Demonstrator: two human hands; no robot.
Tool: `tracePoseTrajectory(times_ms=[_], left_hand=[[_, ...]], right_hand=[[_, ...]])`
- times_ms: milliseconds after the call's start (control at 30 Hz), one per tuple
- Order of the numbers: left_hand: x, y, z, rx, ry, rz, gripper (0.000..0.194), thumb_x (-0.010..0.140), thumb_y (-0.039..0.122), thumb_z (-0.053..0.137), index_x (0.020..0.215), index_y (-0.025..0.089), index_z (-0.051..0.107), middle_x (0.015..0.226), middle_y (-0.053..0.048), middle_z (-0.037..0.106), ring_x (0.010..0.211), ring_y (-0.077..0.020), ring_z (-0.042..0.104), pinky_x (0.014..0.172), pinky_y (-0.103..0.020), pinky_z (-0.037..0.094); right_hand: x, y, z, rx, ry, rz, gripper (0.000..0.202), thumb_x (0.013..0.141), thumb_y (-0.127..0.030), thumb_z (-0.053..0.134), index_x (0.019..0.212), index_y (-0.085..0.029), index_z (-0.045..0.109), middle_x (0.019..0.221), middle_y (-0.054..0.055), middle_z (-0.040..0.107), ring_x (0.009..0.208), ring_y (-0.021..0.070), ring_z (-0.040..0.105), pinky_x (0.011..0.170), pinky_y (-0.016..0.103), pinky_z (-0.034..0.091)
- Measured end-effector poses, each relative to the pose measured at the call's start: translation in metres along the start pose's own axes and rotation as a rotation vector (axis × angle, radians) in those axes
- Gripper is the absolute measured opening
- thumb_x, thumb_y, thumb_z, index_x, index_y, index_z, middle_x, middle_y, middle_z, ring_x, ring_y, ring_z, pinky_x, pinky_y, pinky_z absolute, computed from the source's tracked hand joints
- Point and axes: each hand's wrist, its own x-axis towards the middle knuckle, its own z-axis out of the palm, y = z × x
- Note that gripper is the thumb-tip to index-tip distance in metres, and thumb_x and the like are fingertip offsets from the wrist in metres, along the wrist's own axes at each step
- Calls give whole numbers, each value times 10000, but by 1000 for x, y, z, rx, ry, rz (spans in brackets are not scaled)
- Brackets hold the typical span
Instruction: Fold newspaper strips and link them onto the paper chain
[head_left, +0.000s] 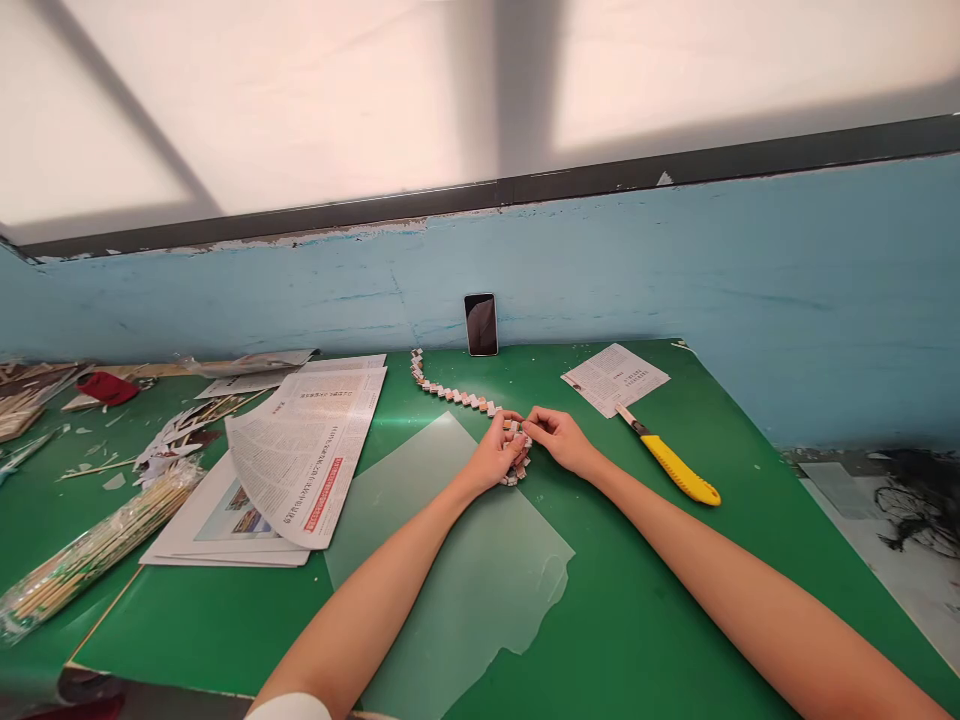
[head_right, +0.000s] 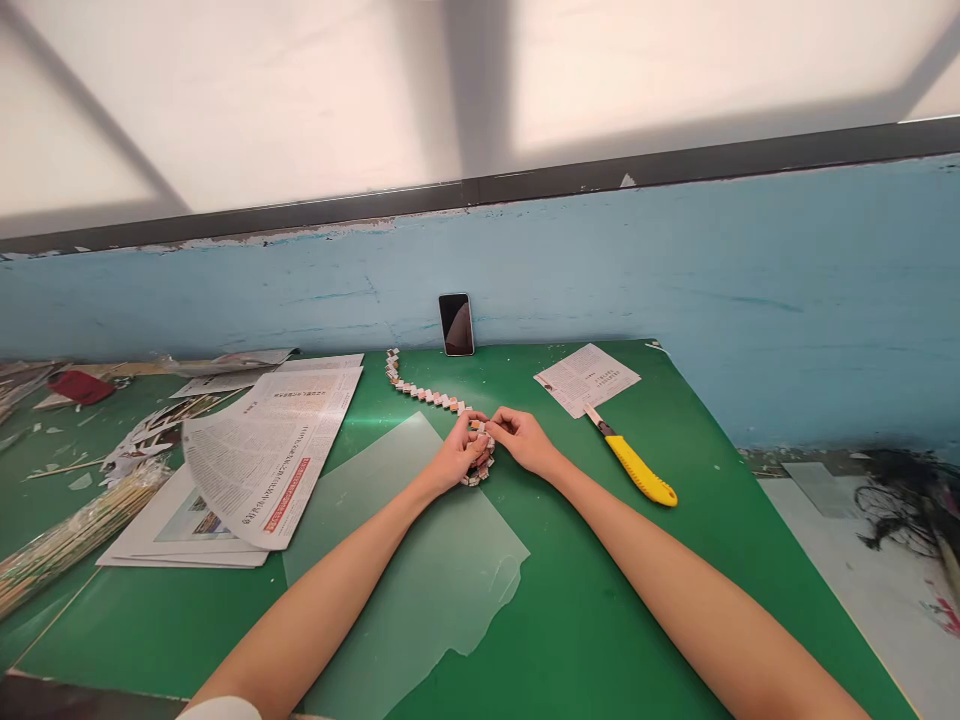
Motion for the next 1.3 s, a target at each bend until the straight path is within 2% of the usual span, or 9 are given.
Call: tracePoseTrajectory(times_ms=[100,200,400,567,800,1067,1300], left_hand=[[0,1,0,14,-8,-1,565,882,620,644,1163,222,357,593,109,438,494,-78,406,524,-198,363],[-2,2,0,14,-5,3,571,880,619,646,1173,224,356,599,108,435,498,-80,410,530,-201,369],[-4,2,0,-4,-6,32,557,892,601,642,1179,224,348,582,115,426,498,-81,391,522,-195,354],[-4,2,0,-12,1,30,576,880,609,653,1186,225,353,584,115,428,497,-84,394,515,-194,349],[-4,6,0,-5,-22,30,551,901,568,652,1200,210,359,575,114,435,507,-81,382,523,-195,345],[2,3,0,-26,-1,35,550,886,589,654,1177,197,400,559,114,421,475,-72,358,503,-196,308],[0,5,2,-16,33,23,581,865,621,662,1172,203,399,567,110,432,474,-75,380,503,-202,314]], right_hand=[[1,1,0,10,42,42,401,900,-537,627,699,-204,531,634,-45,434,603,135,362,592,293,284],[2,0,0,8,32,62,408,897,-550,620,699,-206,524,631,-44,434,600,135,359,588,291,284],[2,-2,1,12,-3,50,321,932,-523,596,858,-215,539,715,-44,450,649,143,390,620,286,317],[1,-3,1,-39,-92,49,446,967,-553,527,694,-208,461,668,-42,379,643,142,337,623,294,279],[1,-1,-2,24,-110,60,493,937,-571,586,659,-212,393,653,-55,322,623,128,280,603,290,239],[2,1,2,-13,-17,35,523,936,-641,541,664,-221,389,650,-52,321,615,134,285,595,289,258],[1,0,4,-69,29,23,522,934,-636,557,659,-219,403,647,-44,333,627,141,304,595,289,270]])
